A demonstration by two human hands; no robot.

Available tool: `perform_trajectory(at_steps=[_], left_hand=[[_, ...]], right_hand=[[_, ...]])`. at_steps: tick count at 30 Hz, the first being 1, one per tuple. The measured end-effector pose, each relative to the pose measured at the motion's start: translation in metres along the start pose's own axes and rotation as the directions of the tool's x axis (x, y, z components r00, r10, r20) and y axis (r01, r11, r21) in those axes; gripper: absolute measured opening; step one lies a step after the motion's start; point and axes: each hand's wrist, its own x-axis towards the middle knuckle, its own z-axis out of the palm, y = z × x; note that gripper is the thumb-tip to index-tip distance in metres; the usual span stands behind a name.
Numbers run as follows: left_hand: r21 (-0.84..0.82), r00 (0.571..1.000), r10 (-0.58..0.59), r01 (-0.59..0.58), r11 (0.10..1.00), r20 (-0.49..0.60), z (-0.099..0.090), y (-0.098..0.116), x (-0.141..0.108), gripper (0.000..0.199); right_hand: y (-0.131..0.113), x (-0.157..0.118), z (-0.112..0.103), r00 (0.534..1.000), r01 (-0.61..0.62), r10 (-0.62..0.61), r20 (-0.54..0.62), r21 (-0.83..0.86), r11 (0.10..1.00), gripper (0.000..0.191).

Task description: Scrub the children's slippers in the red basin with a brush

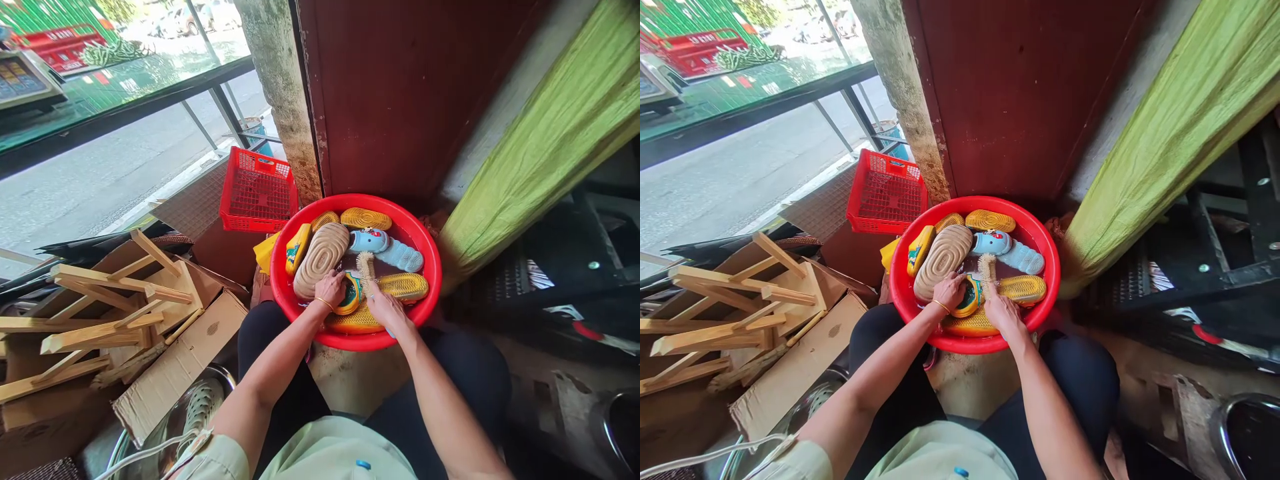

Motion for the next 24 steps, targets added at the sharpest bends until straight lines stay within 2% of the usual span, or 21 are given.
perform_trajectory(at_steps=[4, 7, 9, 11, 13, 18, 20, 22, 24], left_hand=[[-0.126, 0.980, 0.128, -0.148, 0.981, -0.149, 0.001, 0.001, -0.003, 0.043], [-0.128, 0.966, 0.221, -0.238, 0.963, -0.137, 0.004, 0.000, -0.002, 0.056], [-0.108, 0.968, 0.232, -0.242, 0.964, -0.097, 0.007, -0.001, 0.000, 0.069], [-0.077, 0.973, 0.222, -0.226, 0.971, -0.059, 0.009, -0.002, 0.001, 0.078], [-0.045, 0.980, 0.194, -0.195, 0.980, -0.036, 0.009, -0.002, 0.001, 0.079], [-0.045, 0.995, 0.101, -0.101, 0.994, -0.015, 0.000, 0.003, 0.004, 0.053], [-0.117, 0.994, 0.101, -0.106, 0.987, -0.044, -0.007, 0.008, 0.015, 0.040], [-0.266, 0.991, 0.069, -0.098, 0.959, -0.117, -0.015, 0.017, 0.033, 0.036], [-0.491, 0.989, -0.062, -0.011, 0.871, -0.132, -0.021, 0.028, 0.057, 0.042]], right_hand=[[0.000, 0.000, 0.000, 1.000, -0.003, 0.003, -0.004, 0.017, 1.000, 0.062], [-0.001, 0.002, 0.001, 1.000, 0.006, -0.006, 0.005, 0.026, 1.000, 0.061], [-0.001, 0.003, 0.002, 1.000, 0.005, -0.006, 0.021, 0.024, 1.000, 0.062], [-0.002, 0.004, 0.002, 0.999, 0.007, -0.008, 0.032, 0.021, 1.000, 0.062], [-0.003, 0.005, 0.002, 0.999, 0.014, -0.015, 0.037, 0.018, 1.000, 0.062], [-0.006, 0.001, -0.003, 0.998, -0.016, 0.016, 0.061, -0.008, 1.000, 0.063], [-0.002, -0.002, -0.005, 0.996, -0.014, 0.015, 0.087, -0.007, 1.000, 0.063], [0.004, -0.006, -0.007, 0.995, 0.007, -0.007, 0.102, 0.002, 1.000, 0.062], [0.012, -0.011, -0.009, 0.996, 0.025, -0.027, 0.088, 0.015, 1.000, 0.061]])
